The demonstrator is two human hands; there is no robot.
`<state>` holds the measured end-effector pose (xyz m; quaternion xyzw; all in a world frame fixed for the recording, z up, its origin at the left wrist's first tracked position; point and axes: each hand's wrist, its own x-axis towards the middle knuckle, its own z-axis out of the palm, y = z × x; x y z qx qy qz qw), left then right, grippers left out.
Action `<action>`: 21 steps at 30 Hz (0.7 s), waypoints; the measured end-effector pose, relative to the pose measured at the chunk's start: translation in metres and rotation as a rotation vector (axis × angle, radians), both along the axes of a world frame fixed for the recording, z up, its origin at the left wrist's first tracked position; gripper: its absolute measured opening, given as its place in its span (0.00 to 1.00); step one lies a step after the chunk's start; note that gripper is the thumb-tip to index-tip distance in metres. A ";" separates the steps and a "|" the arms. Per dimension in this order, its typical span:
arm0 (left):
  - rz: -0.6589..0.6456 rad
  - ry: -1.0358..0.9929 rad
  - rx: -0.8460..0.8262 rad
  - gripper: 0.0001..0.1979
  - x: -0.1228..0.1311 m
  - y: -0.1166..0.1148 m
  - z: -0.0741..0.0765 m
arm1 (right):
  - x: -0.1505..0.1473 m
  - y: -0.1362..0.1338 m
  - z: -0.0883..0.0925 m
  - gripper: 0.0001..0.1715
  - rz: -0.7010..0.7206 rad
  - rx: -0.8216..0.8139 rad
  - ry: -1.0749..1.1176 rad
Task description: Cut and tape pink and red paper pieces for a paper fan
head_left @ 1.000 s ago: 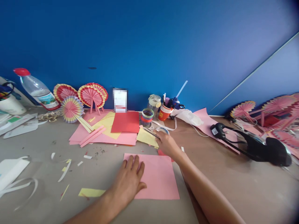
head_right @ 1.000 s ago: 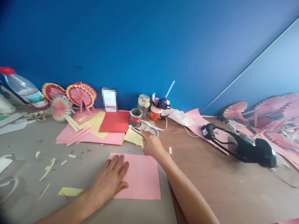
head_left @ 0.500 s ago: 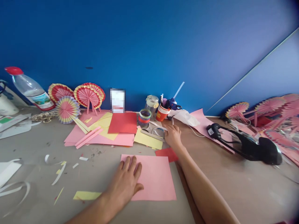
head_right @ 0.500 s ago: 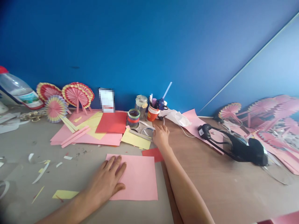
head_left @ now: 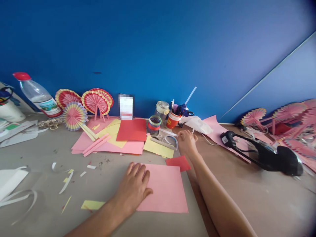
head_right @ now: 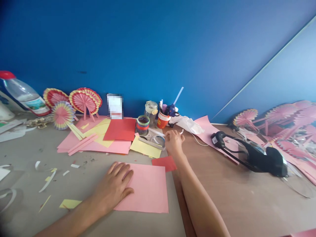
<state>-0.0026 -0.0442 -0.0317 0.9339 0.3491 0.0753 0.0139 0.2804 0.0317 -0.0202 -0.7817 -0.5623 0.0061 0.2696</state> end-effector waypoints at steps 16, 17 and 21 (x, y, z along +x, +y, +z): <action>0.013 -0.787 -1.053 0.25 -0.032 0.036 0.029 | -0.056 -0.060 0.077 0.07 0.719 -0.226 0.526; -0.014 -0.767 -1.099 0.24 -0.032 0.037 0.031 | -0.058 -0.059 0.075 0.08 0.692 -0.221 0.506; 0.129 -0.720 -1.091 0.14 -0.032 0.043 0.030 | -0.058 -0.061 0.077 0.10 0.617 -0.226 0.316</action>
